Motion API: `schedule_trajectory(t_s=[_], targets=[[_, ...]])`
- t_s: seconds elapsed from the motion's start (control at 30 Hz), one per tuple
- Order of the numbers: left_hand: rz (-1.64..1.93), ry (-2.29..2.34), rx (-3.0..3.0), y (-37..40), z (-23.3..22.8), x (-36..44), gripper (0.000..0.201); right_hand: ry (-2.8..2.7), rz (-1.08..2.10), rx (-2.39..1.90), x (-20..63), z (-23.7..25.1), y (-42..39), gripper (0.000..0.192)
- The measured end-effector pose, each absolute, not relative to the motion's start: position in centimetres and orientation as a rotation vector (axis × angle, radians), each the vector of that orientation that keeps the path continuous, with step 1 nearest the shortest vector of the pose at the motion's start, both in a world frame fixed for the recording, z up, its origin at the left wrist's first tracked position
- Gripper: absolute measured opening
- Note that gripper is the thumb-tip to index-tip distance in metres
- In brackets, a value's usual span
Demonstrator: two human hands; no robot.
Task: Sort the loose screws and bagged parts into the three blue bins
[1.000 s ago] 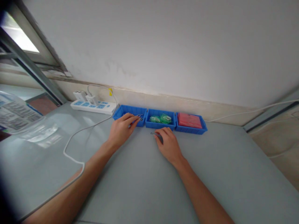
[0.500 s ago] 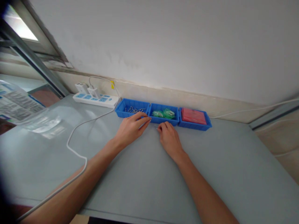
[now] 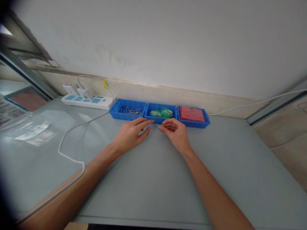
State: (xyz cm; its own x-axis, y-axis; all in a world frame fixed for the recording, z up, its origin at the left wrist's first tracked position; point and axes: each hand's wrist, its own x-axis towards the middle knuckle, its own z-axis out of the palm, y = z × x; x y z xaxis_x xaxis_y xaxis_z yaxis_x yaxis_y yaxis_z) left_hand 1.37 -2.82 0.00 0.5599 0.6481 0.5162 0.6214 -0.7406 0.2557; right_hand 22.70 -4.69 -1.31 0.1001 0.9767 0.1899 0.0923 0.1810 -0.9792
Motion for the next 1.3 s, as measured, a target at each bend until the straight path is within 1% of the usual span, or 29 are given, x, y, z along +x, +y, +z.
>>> schedule_trajectory(t_s=[0.27, 0.63, 0.83, 0.93, 1.03, 1.13, 1.2, 1.3], targets=[[0.888, 1.102, 2.737, -3.0, 0.1, 1.6, 0.033, -1.273, 0.890, -1.198, 22.6, -1.5, -4.7, 0.043], [0.846, 1.045, 2.781, -2.9, -0.2, 1.6, 0.028, -1.207, 0.911, -1.154, 21.6, -1.5, -4.9, 0.041], [0.844, 1.022, 2.810, -3.0, 0.1, 1.5, 0.029, -1.195, 0.932, -1.170, 21.2, -1.5, -5.1, 0.041], [0.942, 1.148, 2.783, -2.6, 0.6, 1.0, 0.029, -1.192, 0.938, -1.195, 21.3, -1.7, -4.9, 0.040], [1.073, 1.472, 2.674, -1.4, 0.7, -0.1, 0.029, -1.204, 0.954, -1.222, 21.4, -1.8, -4.9, 0.038], [1.032, 1.740, 2.570, -0.3, 0.5, -1.4, 0.029, -1.253, 0.990, -1.230, 21.3, -1.6, -5.2, 0.033], [0.974, 1.786, 2.556, 0.1, 0.3, -1.9, 0.030, -1.291, 0.998, -1.248, 21.2, -1.4, -5.4, 0.032], [0.980, 1.750, 2.568, 0.0, 0.3, -1.9, 0.031, -1.319, 0.996, -1.296, 21.1, -1.3, -5.6, 0.033]])
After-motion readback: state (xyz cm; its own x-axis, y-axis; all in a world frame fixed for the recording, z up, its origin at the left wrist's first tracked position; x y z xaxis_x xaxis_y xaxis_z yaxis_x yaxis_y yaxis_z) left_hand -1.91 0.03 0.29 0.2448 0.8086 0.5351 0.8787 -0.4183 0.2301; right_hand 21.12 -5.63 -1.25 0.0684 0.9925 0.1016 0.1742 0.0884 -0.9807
